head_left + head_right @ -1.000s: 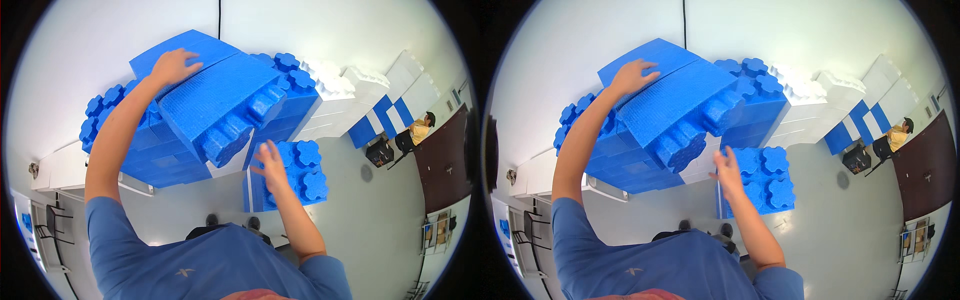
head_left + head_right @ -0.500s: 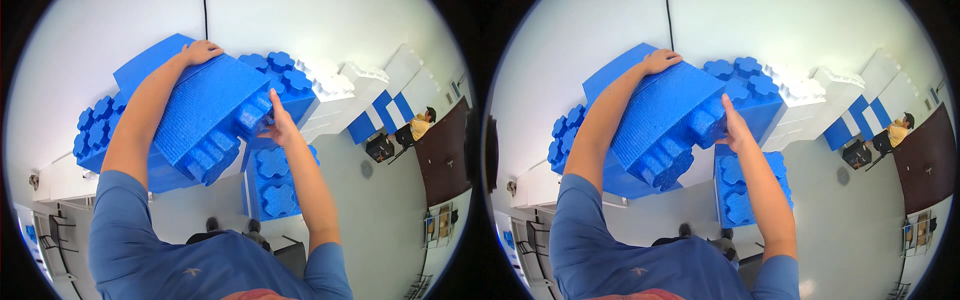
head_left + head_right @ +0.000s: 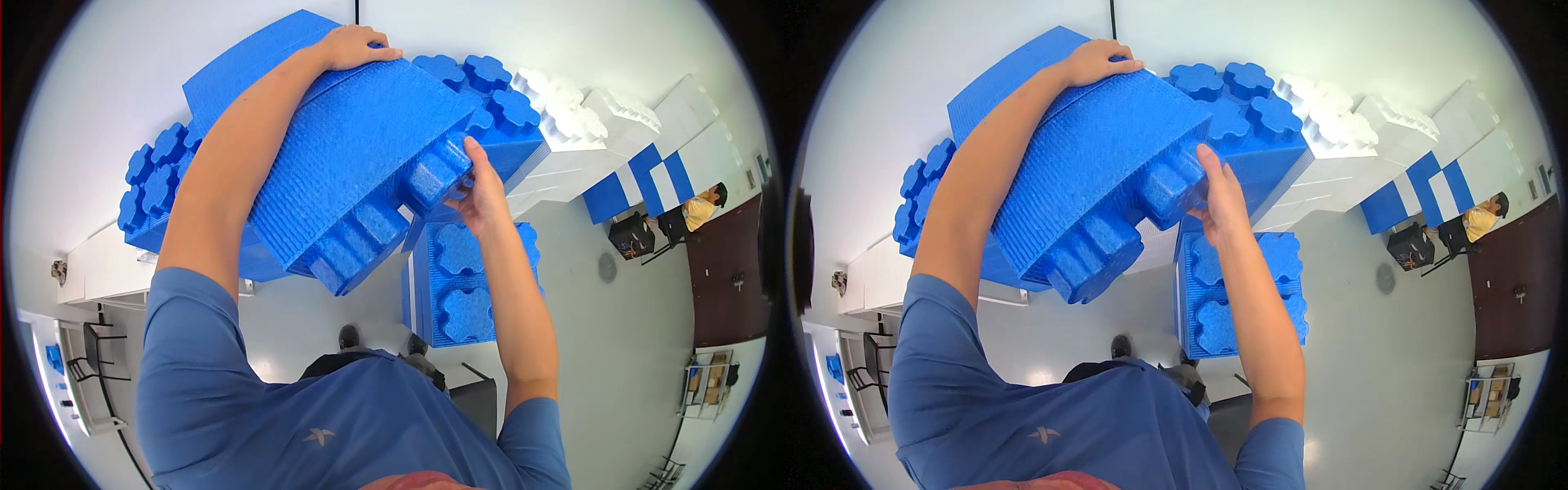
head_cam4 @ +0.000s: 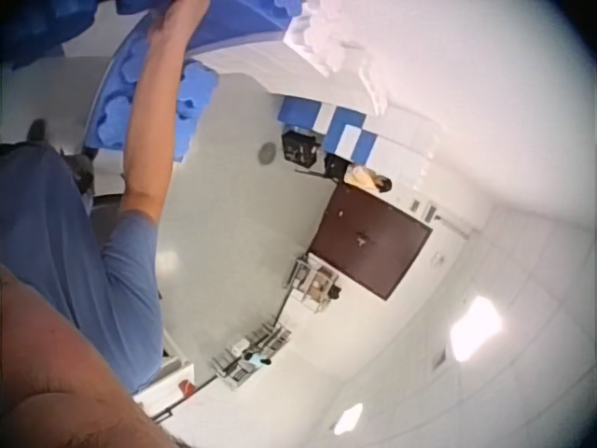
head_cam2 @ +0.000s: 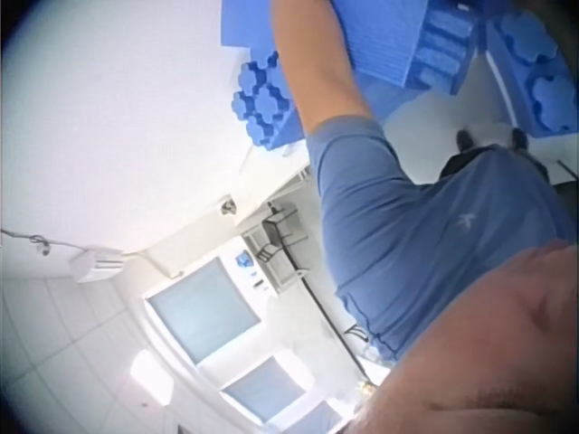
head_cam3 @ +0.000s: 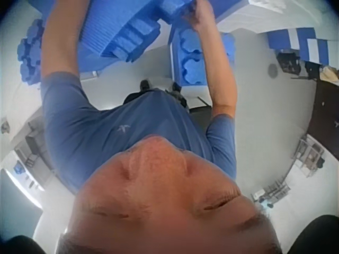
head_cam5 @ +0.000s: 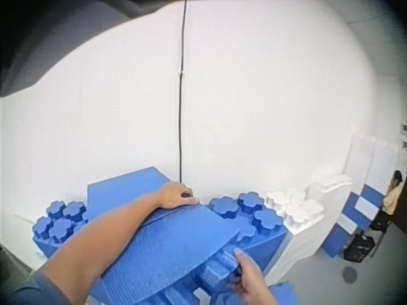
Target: Assembling large blue and white plastic blocks to form a structure.
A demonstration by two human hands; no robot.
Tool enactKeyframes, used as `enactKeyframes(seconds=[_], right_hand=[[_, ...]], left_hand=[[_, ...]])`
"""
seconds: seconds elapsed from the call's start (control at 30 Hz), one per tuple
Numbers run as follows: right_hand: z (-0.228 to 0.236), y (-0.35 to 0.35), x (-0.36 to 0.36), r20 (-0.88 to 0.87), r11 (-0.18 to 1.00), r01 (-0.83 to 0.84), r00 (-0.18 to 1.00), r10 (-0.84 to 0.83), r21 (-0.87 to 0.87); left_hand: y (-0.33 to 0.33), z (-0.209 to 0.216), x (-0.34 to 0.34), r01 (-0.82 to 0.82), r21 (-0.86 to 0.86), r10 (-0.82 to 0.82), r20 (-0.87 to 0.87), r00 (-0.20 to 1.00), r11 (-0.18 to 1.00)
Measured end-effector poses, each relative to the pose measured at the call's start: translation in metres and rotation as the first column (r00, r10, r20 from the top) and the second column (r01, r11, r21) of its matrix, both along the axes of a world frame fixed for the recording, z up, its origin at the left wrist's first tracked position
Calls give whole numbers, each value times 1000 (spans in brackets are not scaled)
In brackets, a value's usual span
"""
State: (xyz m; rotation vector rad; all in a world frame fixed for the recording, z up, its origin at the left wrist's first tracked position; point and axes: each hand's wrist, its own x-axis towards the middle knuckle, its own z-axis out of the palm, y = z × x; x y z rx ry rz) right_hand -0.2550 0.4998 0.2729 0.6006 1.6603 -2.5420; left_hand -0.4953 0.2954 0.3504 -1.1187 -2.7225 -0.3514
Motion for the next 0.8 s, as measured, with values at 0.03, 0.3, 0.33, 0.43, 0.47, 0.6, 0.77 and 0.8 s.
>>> enactKeyframes(seconds=[0.03,0.3,0.33,0.43,0.47,0.6,0.77,0.8], right_hand=[[-1,0,-1,-24,1000,1,1000,0,13],[2,-10,16,-49,996,84,995,-82,33],[1,-14,19,-68,996,89,994,-87,29],[4,-20,30,-84,993,107,991,-102,52],[1,-18,31,-75,993,108,992,-104,55],[-9,-26,43,-68,987,123,991,-117,99],[-45,-79,111,-32,999,28,999,-28,22],[-48,-90,119,-31,999,-17,999,16,-32]], left_hand=[[-1,0,-3,-2,-2,2,8,1000,1000],[1,-2,-8,-69,-3,69,7,998,998],[0,3,-9,-59,-42,62,90,994,997],[0,8,-5,-36,-65,45,136,990,997],[3,8,-2,-30,-48,35,109,993,998],[-1,5,7,-93,-82,99,66,993,992],[-7,17,37,-114,-97,79,-310,947,989],[-12,21,42,-128,-61,104,-301,948,990]])
